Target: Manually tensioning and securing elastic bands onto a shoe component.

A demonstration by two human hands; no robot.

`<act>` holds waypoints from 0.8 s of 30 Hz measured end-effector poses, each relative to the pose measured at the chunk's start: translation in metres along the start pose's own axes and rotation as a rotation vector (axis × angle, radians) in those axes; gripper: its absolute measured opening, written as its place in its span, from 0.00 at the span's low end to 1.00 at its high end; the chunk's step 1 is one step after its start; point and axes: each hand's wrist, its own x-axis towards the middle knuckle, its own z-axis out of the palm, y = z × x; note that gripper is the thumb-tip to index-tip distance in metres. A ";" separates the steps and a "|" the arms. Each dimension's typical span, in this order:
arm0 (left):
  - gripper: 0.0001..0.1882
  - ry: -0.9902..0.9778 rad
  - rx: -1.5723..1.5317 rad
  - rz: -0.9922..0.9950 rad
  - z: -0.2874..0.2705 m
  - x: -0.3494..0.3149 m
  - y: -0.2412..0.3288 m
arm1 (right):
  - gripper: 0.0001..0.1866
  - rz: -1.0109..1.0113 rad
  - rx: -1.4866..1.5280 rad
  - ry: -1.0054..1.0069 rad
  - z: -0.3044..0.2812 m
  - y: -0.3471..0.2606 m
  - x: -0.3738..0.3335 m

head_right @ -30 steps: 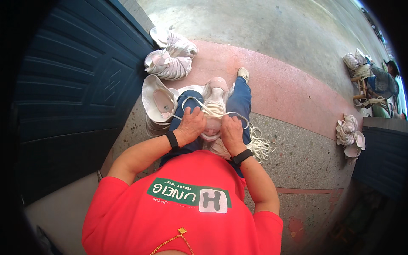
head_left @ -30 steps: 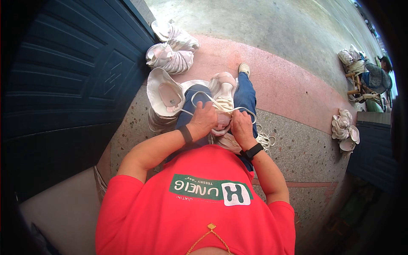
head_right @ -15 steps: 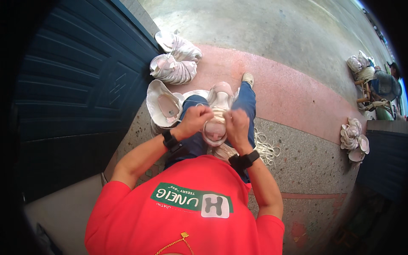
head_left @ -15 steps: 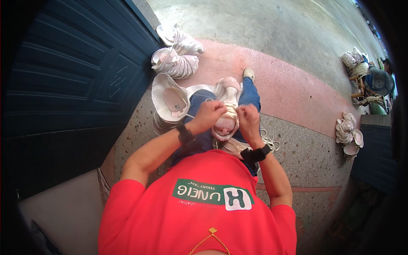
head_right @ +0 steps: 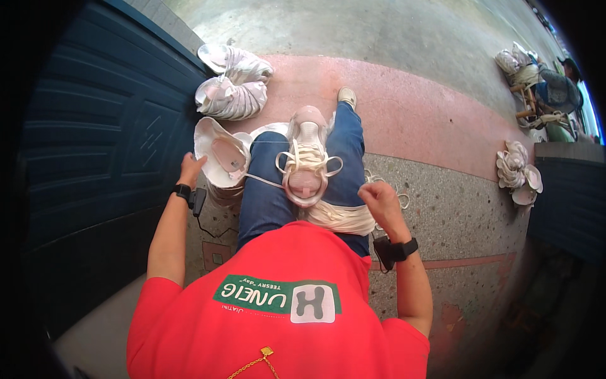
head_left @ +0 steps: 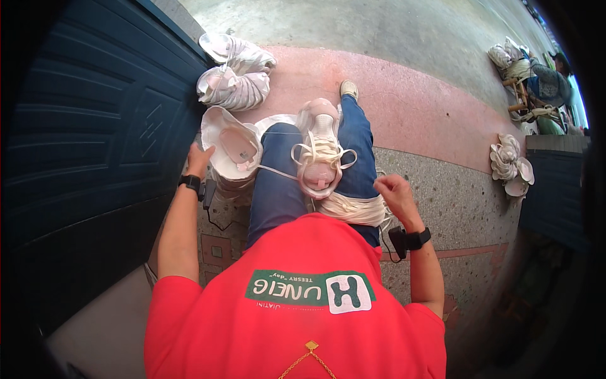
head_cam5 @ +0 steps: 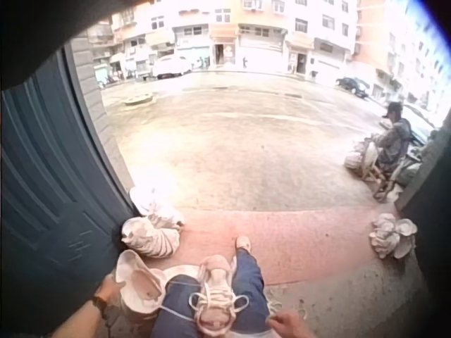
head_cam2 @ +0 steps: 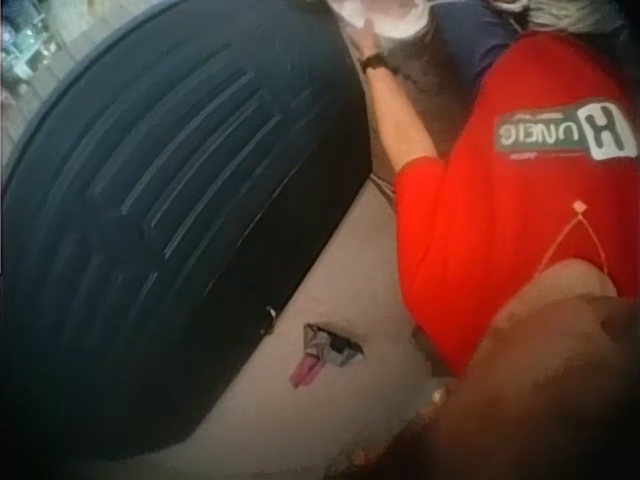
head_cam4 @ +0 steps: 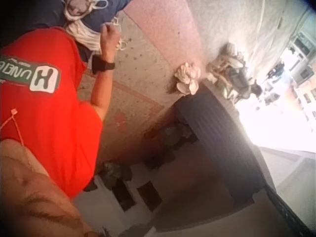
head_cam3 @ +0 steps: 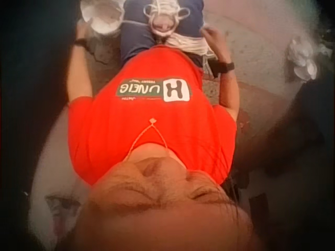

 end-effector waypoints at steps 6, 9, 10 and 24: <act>0.16 -0.248 -0.674 -0.223 0.004 -0.036 -0.001 | 0.05 -0.240 -0.287 -0.168 0.027 -0.027 -0.023; 0.17 0.022 -0.421 0.078 -0.035 -0.027 0.017 | 0.03 -0.369 -0.527 -0.180 0.037 -0.033 -0.018; 0.17 0.047 -0.388 0.145 -0.052 -0.040 0.049 | 0.03 -0.376 -0.595 -0.196 0.037 -0.031 -0.019; 0.07 -0.032 -0.126 1.022 -0.091 -0.202 0.248 | 0.11 -0.131 0.670 -0.146 -0.064 -0.193 0.015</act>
